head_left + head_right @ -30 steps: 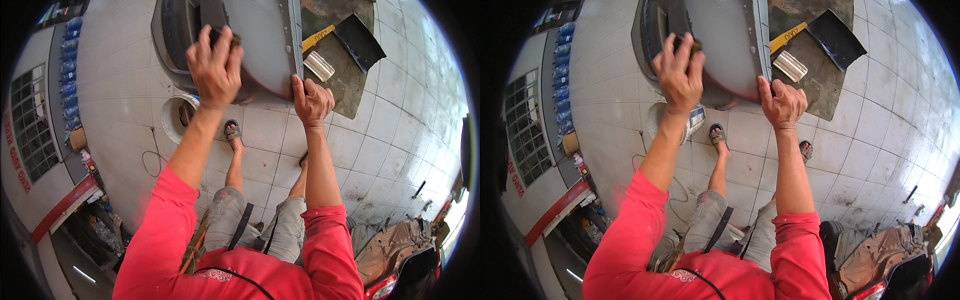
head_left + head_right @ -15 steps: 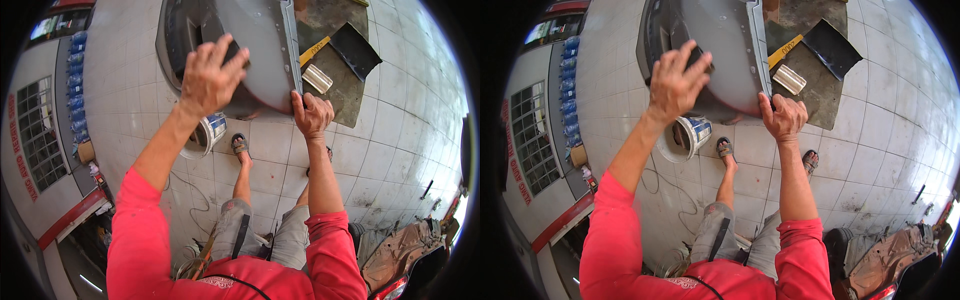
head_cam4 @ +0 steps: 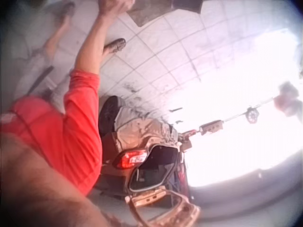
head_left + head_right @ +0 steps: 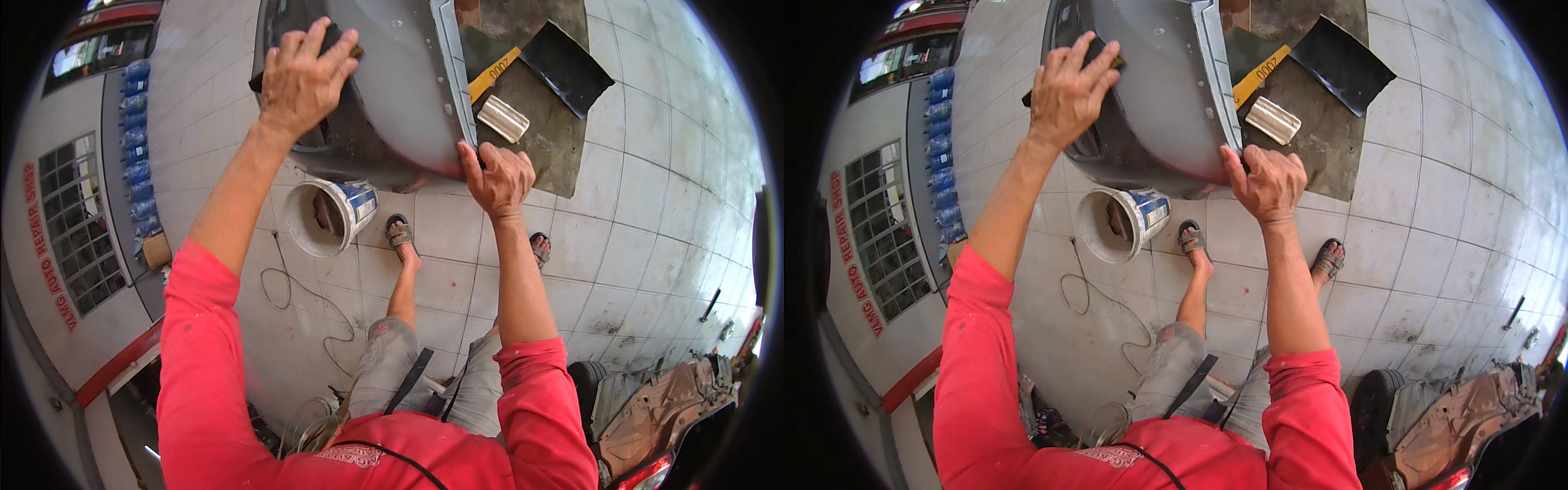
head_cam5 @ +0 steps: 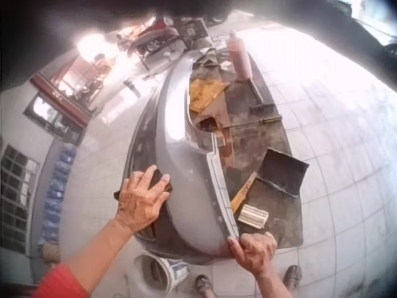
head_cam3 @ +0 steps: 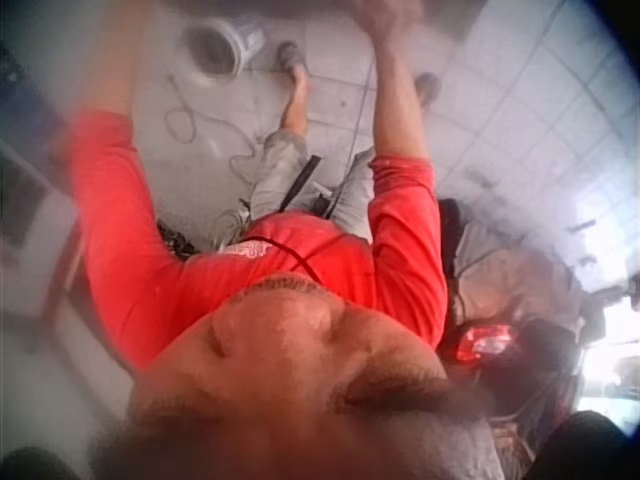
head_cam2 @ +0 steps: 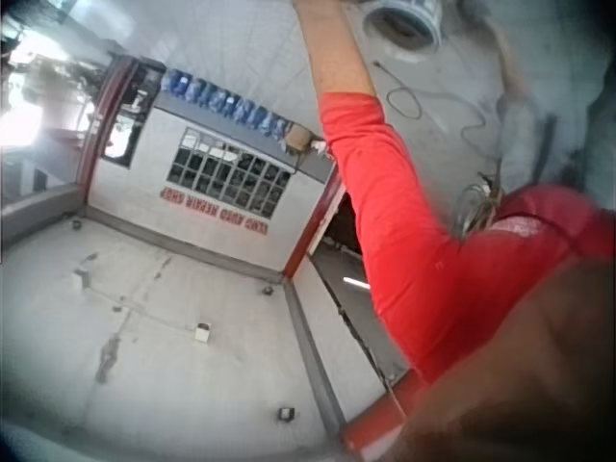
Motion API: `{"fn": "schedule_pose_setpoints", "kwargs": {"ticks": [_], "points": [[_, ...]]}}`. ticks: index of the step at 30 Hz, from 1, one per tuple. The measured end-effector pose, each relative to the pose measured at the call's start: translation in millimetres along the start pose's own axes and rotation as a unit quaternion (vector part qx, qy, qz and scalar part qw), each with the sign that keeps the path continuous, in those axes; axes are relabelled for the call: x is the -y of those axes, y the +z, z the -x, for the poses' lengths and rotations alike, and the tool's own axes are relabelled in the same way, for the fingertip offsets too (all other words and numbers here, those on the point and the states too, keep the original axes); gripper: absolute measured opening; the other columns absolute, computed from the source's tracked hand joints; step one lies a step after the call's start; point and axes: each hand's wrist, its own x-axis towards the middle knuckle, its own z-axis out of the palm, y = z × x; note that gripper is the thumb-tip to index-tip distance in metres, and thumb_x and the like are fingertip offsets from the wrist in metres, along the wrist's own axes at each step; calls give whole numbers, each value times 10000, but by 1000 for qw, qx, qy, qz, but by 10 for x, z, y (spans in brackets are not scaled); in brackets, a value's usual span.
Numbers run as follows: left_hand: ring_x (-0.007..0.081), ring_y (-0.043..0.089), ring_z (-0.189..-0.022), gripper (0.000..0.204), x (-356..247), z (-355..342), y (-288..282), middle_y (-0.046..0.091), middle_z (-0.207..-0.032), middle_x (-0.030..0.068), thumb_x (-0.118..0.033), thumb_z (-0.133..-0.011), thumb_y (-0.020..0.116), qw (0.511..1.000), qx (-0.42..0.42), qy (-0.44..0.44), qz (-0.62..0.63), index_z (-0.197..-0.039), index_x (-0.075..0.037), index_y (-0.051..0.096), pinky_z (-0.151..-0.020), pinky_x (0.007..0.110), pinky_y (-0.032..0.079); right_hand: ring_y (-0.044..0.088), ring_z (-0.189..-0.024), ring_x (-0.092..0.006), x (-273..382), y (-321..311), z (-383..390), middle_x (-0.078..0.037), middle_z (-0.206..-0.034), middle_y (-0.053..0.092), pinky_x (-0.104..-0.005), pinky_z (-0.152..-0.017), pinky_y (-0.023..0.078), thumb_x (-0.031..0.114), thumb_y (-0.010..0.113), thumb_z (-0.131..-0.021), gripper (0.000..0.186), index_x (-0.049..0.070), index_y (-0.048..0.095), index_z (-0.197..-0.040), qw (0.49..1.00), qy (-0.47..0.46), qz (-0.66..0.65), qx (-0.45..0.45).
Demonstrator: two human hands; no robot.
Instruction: The person sands a car bumper with sandpaper, repeatedly dipping the sandpaper into a bucket of water and switching between different grits. The person also wipes the surface with a cloth and inspects the bumper during the process.
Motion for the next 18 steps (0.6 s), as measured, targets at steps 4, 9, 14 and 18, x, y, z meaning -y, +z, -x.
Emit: {"fn": "schedule_pose_setpoints", "kwargs": {"ticks": [4, 9, 14, 18], "points": [[325, 609, -1207, 468, -302, 90, -80, 641, -1512, 122, -346, -977, 779, 997, 25, -73, -25, -1433, -253, 735, -943, 459, 539, 519, -510, -264, 7, -38, 8, -32, -537, 537, -394, -577, 346, 495, 768, -971, 566, 158, 498, -605, 1000, 12, 7, 11], [310, 601, -1285, 482, -84, 146, -109, 629, -1550, 89, -324, -984, 769, 999, 23, 18, 32, -1460, -273, 719, -992, 473, 518, 524, -513, -262, 3, -38, 4, -32, -543, 547, -394, -578, 347, 488, 775, -968, 564, 157, 496, -607, 1000, 18, 1, 8], [307, 607, -1297, 442, -100, -15, -92, 639, -1530, 96, -294, -986, 762, 999, 19, -19, -19, -1420, -218, 732, -1009, 486, 515, 533, -517, -261, 15, 13, 34, -38, -554, 547, -400, -582, 347, 483, 784, -964, 546, 160, 509, -620, 1000, 4, 8, -1], [286, 617, -1273, 415, -493, 422, -213, 650, -1505, 84, -289, -946, 779, 981, 3, 128, 147, -1348, -186, 764, -1019, 459, 503, 529, -517, -262, -77, -36, 31, -37, -555, 541, -401, -581, 345, 479, 785, -963, 538, 163, 513, -623, 1000, 6, 27, 2]]}}
